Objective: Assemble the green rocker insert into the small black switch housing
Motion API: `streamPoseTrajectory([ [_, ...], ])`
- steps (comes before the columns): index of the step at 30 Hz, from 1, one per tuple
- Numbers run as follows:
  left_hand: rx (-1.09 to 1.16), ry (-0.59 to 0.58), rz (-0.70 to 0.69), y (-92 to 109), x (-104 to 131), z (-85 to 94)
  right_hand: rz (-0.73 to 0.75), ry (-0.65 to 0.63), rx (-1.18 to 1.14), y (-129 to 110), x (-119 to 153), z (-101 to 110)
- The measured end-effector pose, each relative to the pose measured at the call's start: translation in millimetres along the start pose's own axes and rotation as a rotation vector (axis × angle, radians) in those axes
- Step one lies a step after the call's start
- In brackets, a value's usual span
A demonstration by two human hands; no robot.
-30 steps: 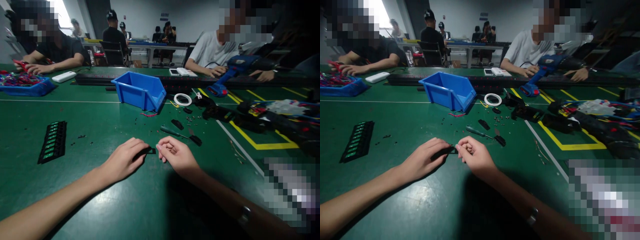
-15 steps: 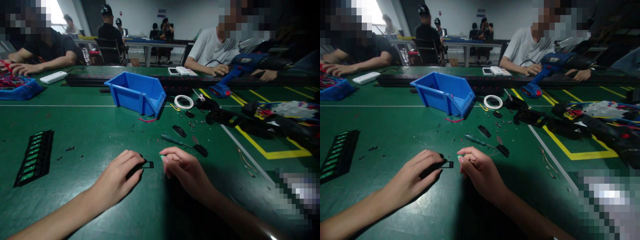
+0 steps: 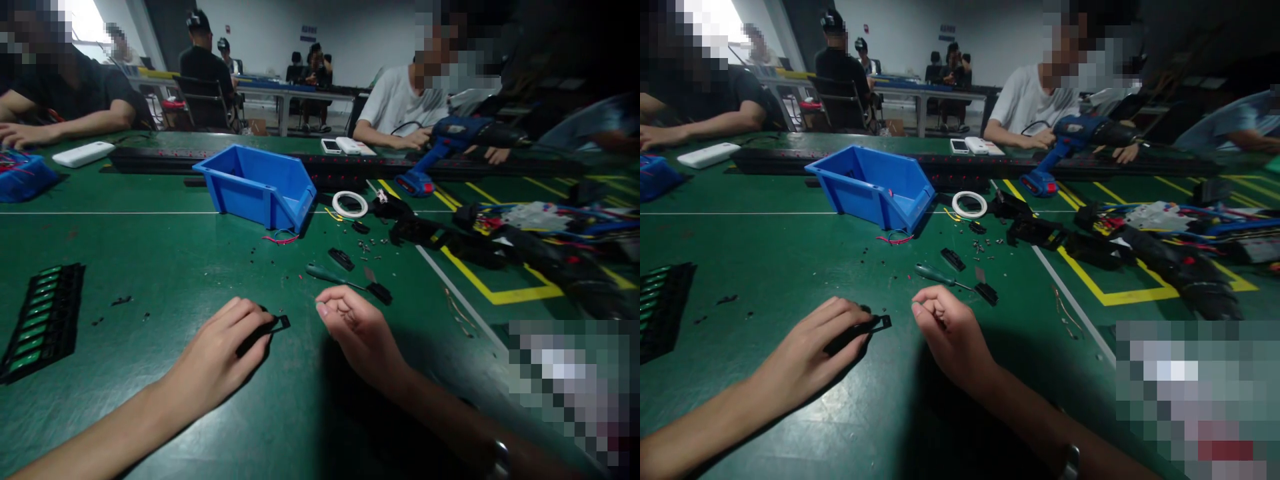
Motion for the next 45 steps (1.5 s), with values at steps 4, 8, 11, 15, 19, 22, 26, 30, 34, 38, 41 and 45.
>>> streamPoseTrajectory([
  [4, -0.025, 0.005, 0.015, -0.6, -0.9, 0.3, -0.061, -0.025, -0.092, 8.9, -3.4, -2.1],
  [8, -0.061, 0.034, 0.04, -2.9, -0.6, 3.5, -0.047, 0.018, -0.109, 8.1, -0.4, 0.0],
  [11, -0.091, 0.069, 0.075, -6.8, 1.0, 7.6, -0.022, 0.035, -0.115, 4.5, 3.0, 1.2],
  [15, -0.102, 0.125, 0.115, -12.1, 3.5, 13.4, -0.012, -0.017, -0.258, 6.1, 2.5, 0.1],
  [19, -0.093, 0.171, 0.135, -15.8, 5.0, 17.2, 0.03, -0.005, -0.466, 10.7, -0.3, 7.0],
  [22, -0.091, 0.201, 0.142, -17.8, 5.6, 19.3, 0.044, 0.009, -0.488, 12.4, -0.2, 9.8],
  [26, -0.1, 0.208, 0.143, -19.8, 6.2, 19.3, 0.046, 0.031, -0.513, 12.9, 2.0, 16.1],
  [30, -0.124, 0.206, 0.141, -20.4, 7.1, 18.8, 0.038, 0.116, -0.522, 16.4, 4.2, 33.5],
  [34, -0.092, 0.256, 0.138, -19.4, 7.5, 22.7, 0.089, 0.3, -0.398, 14.5, 12.5, 62.4],
  [38, -0.047, 0.301, 0.135, -17.2, 6.6, 27.9, 0.215, 0.478, -0.166, 5.0, 24.1, 88.2],
  [41, -0.011, 0.326, 0.128, -14.7, 6.3, 31.6, 0.234, 0.595, 0.076, 3.7, 24.5, 102.3],
  [45, 0.053, 0.355, 0.128, -13.7, 7.3, 34.6, 0.27, 0.643, 0.402, 1.9, 15.0, 108.9],
])
Point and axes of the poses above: each hand's wrist, its own x-axis away from the middle knuckle, its own z-axis out of the back of the hand, y = z × x, the point moved 9 cm from there along -x, towards the middle knuckle, and after that the axes turned 12 degrees about -z, right-handed, at the moved point
